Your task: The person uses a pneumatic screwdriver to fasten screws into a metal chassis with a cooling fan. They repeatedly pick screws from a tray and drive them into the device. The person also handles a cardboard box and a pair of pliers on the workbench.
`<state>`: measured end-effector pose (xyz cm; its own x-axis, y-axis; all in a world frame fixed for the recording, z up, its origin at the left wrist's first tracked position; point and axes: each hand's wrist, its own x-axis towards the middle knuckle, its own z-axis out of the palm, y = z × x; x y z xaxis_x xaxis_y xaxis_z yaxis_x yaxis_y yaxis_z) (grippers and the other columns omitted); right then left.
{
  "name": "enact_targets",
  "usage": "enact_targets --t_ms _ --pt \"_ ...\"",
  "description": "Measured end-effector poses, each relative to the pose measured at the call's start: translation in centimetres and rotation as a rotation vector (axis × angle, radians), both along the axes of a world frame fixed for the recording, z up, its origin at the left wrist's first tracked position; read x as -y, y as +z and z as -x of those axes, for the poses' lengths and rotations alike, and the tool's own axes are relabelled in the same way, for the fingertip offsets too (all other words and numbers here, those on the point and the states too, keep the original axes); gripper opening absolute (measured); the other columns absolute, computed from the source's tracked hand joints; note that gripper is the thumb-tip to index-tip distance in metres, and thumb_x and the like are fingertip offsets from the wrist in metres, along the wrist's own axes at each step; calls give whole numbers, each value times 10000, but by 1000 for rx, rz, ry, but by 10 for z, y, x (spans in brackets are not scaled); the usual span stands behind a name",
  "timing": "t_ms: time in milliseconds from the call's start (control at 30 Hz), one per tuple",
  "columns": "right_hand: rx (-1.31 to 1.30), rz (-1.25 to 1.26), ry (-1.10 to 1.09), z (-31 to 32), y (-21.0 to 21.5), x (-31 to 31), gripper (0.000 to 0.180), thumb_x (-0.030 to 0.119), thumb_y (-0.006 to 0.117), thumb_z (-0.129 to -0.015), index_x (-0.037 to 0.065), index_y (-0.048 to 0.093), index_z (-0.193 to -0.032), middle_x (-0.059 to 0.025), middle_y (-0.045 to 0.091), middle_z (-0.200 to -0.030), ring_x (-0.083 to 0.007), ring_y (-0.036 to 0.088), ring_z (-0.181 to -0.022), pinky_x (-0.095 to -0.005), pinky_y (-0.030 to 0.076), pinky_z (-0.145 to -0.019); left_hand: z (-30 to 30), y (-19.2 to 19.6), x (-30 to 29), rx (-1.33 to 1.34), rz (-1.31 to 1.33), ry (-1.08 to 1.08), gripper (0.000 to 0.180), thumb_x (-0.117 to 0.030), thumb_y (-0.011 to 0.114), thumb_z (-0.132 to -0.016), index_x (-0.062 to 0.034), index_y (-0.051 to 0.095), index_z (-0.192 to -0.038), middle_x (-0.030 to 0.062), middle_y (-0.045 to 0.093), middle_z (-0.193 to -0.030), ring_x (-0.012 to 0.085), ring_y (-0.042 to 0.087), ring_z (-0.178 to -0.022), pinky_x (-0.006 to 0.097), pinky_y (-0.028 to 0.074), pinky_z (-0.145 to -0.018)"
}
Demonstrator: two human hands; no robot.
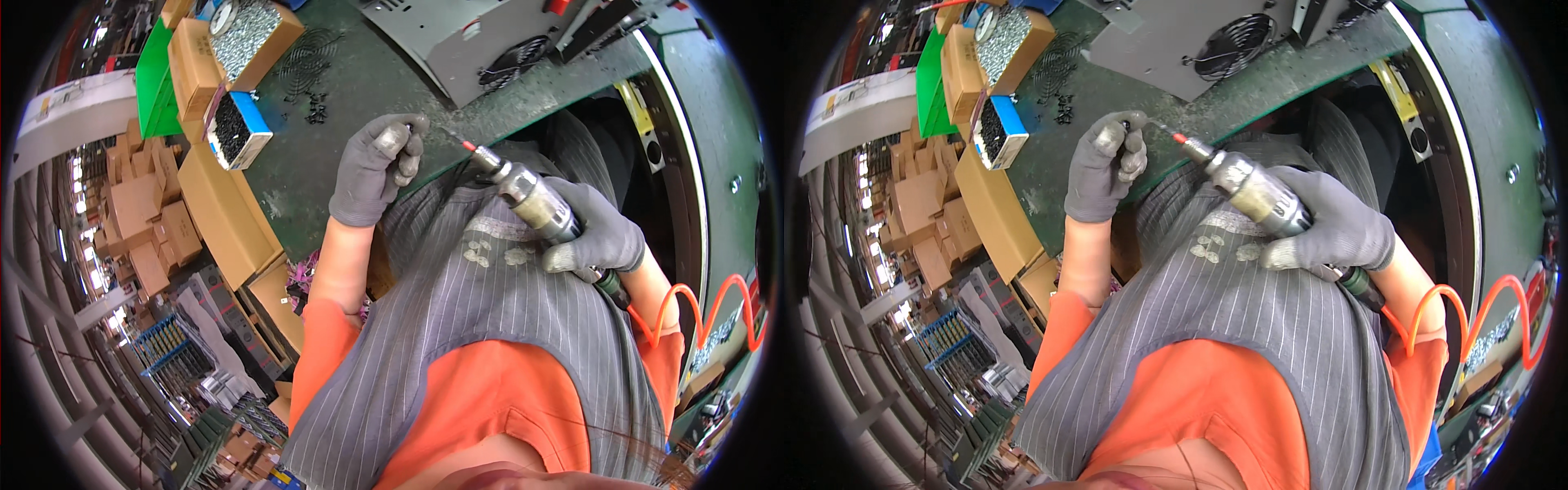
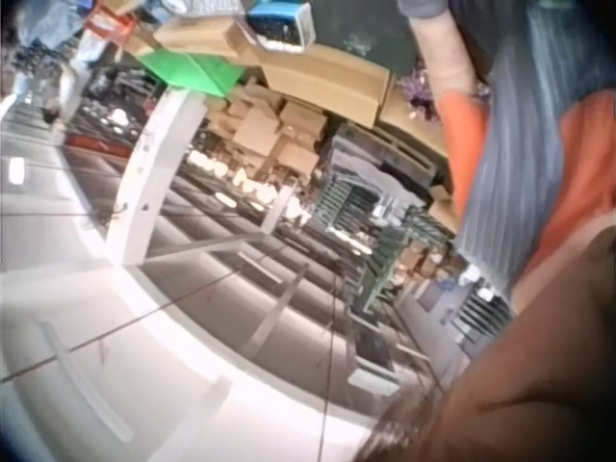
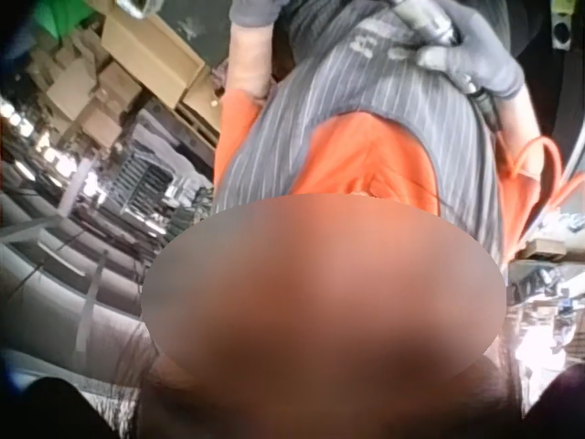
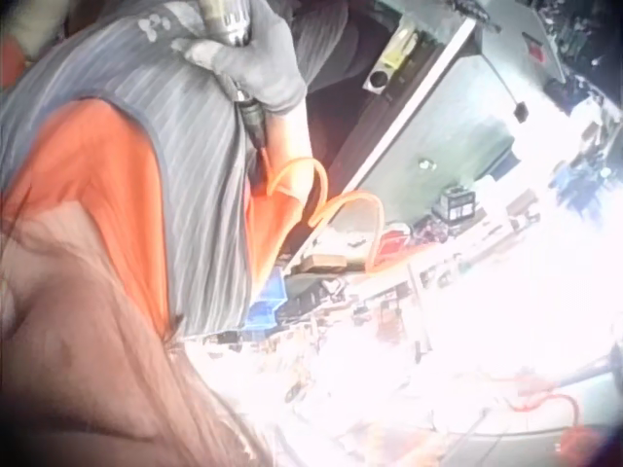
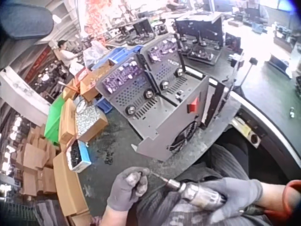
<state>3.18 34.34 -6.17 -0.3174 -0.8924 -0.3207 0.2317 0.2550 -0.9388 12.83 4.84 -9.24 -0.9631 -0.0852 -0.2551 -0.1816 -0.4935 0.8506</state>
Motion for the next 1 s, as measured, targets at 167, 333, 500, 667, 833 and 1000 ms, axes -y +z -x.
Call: enact_targets --t_ms 167,333,500,667,833,1000 --pt "-30 40 -7 -6 -1 2 690 314 870 -653 -10 565 -1181 -90 633 -991 -170 601 -894 -320 485 -815 9 7 -18 70 139 30 443 -340 628 -927 60 587 -1114 33 611 -759 77 504 -560 206 383 -480" --pt "5 49 -58 -11 -2 -2 666 298 869 -658 -3 568 -1170 -87 640 -957 -172 609 -861 -325 491 -803 10 13 -28 95 156 42 406 -318 624 -929 51 602 -1097 30 616 -759 71 498 -556 203 373 -477" --pt "48 36 35 -6 -4 -10 663 264 856 -669 -15 554 -1189 -83 632 -973 -159 603 -856 -308 498 -791 17 25 -22 131 312 -102 277 -230 642 -901 14 650 -1031 31 623 -754 76 535 -564 200 399 -486" --pt "291 275 -58 -22 -22 -13 658 223 844 -670 -26 536 -1196 -77 634 -977 -141 607 -864 -293 511 -774 22 28 -10 9 138 -287 242 -156 674 -863 24 670 -1024 62 646 -776 91 589 -605 198 437 -506" --pt "299 156 30 -14 -8 -22 714 216 843 -646 -27 513 -1231 -95 620 -1018 -128 612 -871 -281 517 -773 18 22 -47 10 163 -251 292 -204 729 -823 2 651 -1014 41 616 -741 107 560 -575 229 441 -501" --pt "84 112 -165 -11 4 -39 718 336 858 -575 -21 574 -1130 -72 608 -960 -141 591 -843 -285 483 -762 20 -18 -68 -279 616 311 421 -73 760 -768 6 561 -1130 78 645 -1028 80 616 -822 215 499 -689"
